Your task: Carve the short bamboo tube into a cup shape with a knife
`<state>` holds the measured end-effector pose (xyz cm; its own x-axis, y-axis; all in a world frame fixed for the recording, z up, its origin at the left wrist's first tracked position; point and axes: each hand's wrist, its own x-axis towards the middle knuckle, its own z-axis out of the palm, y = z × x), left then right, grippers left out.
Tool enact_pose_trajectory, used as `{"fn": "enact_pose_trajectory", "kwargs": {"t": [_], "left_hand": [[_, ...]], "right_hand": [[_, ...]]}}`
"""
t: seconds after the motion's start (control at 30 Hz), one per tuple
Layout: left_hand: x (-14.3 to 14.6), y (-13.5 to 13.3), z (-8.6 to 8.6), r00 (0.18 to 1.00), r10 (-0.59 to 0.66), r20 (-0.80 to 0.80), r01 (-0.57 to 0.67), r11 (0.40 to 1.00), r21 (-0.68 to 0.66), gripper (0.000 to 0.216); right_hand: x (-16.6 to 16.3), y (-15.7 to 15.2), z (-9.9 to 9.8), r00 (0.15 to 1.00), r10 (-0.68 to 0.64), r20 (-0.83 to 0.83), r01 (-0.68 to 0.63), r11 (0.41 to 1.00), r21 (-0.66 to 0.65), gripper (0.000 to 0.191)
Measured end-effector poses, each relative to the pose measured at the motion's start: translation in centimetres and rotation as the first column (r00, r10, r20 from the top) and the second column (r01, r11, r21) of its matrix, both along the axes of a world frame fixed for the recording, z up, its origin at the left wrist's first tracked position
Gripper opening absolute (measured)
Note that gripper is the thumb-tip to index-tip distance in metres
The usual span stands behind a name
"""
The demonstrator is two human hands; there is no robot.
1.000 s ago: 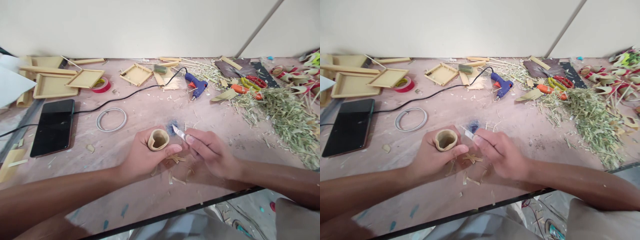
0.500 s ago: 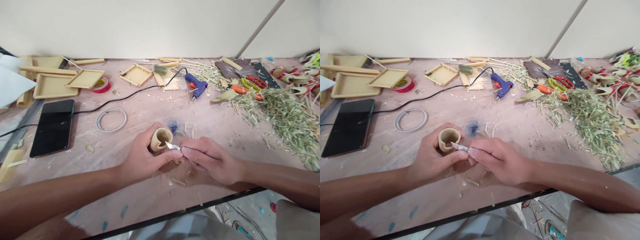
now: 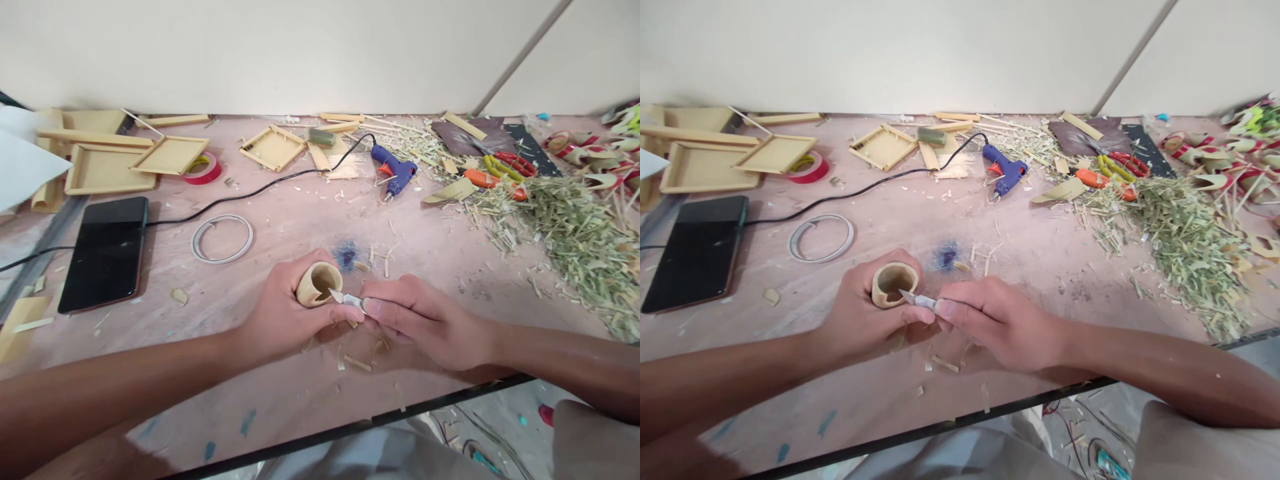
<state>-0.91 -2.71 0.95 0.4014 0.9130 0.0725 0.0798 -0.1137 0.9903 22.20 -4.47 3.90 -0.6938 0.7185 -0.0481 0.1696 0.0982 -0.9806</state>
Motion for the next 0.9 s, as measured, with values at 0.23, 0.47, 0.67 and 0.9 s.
{"fn": "enact_pose_trajectory", "kwargs": {"t": [0.23,0.47,0.67,0.9], "left_hand": [[0.35,-0.24,-0.09,0.993,0.095,-0.068,-0.098,0.995,-0.034,0.033],[0.01,0.13,0.20,0.996,0.066,-0.056,-0.061,0.995,0.084,0.032],[-0.11,0.17,0.37,0.997,0.041,-0.069,-0.029,0.986,0.164,0.031],[-0.13,0.06,0.21,0.993,0.005,-0.115,0.013,0.987,0.162,0.034]], "right_hand": [[-0.14,-0.30,-0.32,0.982,-0.162,0.100,0.151,0.982,0.112,0.038],[0.06,-0.29,-0.55,0.995,-0.104,-0.008,0.104,0.994,0.023,0.040],[0.23,-0.07,-0.24,0.999,-0.041,-0.025,0.041,0.999,0.002,0.039],[0.18,0.04,-0.42,1.000,-0.009,-0.019,0.009,1.000,0.026,0.038]]}}
